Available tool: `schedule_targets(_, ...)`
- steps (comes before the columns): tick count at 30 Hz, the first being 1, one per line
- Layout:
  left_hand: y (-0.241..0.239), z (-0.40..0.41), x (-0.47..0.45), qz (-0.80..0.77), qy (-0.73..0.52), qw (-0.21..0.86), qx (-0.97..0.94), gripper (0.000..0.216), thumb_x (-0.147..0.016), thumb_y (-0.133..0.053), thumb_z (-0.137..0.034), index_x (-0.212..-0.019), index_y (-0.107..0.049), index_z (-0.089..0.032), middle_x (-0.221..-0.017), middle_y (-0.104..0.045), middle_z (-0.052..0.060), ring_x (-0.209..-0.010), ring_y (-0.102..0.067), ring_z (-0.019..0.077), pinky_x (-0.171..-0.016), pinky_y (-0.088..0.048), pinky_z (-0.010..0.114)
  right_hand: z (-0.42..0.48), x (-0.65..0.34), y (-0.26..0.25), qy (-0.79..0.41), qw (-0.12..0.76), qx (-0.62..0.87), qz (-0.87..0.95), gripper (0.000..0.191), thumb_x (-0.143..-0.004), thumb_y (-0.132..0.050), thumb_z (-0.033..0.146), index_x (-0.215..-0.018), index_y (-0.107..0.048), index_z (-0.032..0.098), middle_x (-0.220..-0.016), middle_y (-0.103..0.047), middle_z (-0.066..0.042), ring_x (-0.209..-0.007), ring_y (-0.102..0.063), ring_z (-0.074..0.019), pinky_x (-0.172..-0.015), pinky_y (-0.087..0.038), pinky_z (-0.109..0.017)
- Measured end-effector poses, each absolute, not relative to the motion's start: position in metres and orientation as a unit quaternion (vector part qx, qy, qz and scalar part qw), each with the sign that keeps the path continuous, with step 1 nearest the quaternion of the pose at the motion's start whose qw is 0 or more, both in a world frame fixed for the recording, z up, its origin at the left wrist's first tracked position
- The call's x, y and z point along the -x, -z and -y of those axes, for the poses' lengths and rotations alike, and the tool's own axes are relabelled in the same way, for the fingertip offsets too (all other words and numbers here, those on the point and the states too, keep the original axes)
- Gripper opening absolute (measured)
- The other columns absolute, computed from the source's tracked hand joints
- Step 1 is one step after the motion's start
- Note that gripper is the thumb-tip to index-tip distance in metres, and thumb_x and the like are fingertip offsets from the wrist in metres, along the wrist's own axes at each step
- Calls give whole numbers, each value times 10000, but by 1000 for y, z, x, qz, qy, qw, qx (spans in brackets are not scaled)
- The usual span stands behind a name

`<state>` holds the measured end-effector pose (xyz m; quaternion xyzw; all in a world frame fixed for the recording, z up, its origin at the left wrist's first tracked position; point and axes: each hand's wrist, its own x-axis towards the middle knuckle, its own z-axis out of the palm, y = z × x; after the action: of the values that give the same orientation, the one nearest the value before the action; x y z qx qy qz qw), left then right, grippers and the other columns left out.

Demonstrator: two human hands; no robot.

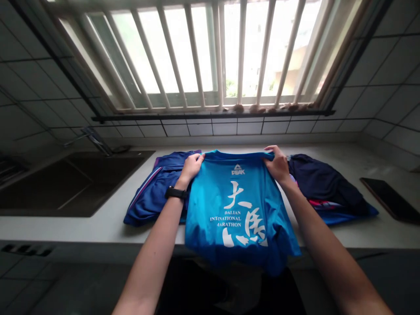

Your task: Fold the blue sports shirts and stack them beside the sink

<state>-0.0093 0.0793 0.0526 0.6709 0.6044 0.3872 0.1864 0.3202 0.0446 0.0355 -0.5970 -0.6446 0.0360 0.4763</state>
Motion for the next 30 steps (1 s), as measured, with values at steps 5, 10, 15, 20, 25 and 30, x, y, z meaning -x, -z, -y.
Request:
schedule_targets(5, -37, -76, 6, -575, -231, 219, -754, 285, -825, -643, -448, -669, -597, -215, -725, -680, 52, -787, -646, 236, -711, -465, 287, -49, -324, -21, -121, 373, 654, 647, 162, -893, -583, 270, -955, -701, 178, -1046, -769, -146, -1018, -711, -300, -936, -528, -393)
schedule_targets(10, -40, -61, 16, -559, -310, 185, -746, 201, -820, -648, -388, -866, -687, -196, -948, -763, 79, -947, -696, 254, -854, -504, 301, -45, -333, -29, -233, 338, 654, 636, 307, -924, -595, 422, -916, -726, 144, -1005, -775, -139, -973, -719, -314, -875, -552, -393)
schedule_targets(15, -45, -64, 20, -644, -413, 42, -643, 113, -913, -552, -272, -921, -646, -210, -1016, -755, 108, -1020, -698, 270, -897, -495, 336, -38, -343, -37, -437, 256, 504, 699, 463, -653, -845, 292, -1081, -743, 145, -1075, -780, -101, -1032, -714, -312, -913, -572, -377)
schedule_targets(20, -57, -82, 4, -654, -370, 18, -659, 125, -957, -540, -269, -969, -656, -222, -1008, -756, 112, -1046, -699, 272, -871, -497, 316, -48, -337, -27, -97, 405, 664, 621, 566, -755, -597, 137, -1319, -630, 120, -1151, -700, -166, -1103, -669, -312, -1040, -503, -436)
schedule_targets(25, -55, -95, -12, -686, -303, -10, -661, 244, -991, -471, -229, -1140, -655, -169, -1171, -735, 195, -1107, -698, 308, -896, -508, 343, -55, -338, -9, -6, 391, 697, 601, 682, -847, -598, 265, -1494, -442, 118, -1257, -600, -211, -1098, -641, -321, -1019, -500, -438)
schedule_targets(30, -40, -89, -10, -685, -211, 29, -697, 379, -945, -553, -238, -1306, -583, -127, -1228, -711, 232, -1137, -699, 338, -901, -529, 358, -53, -349, -1, -129, 242, 637, 721, 726, -697, -635, 79, -1416, -543, 114, -1126, -705, -137, -1061, -676, -286, -960, -518, -344)
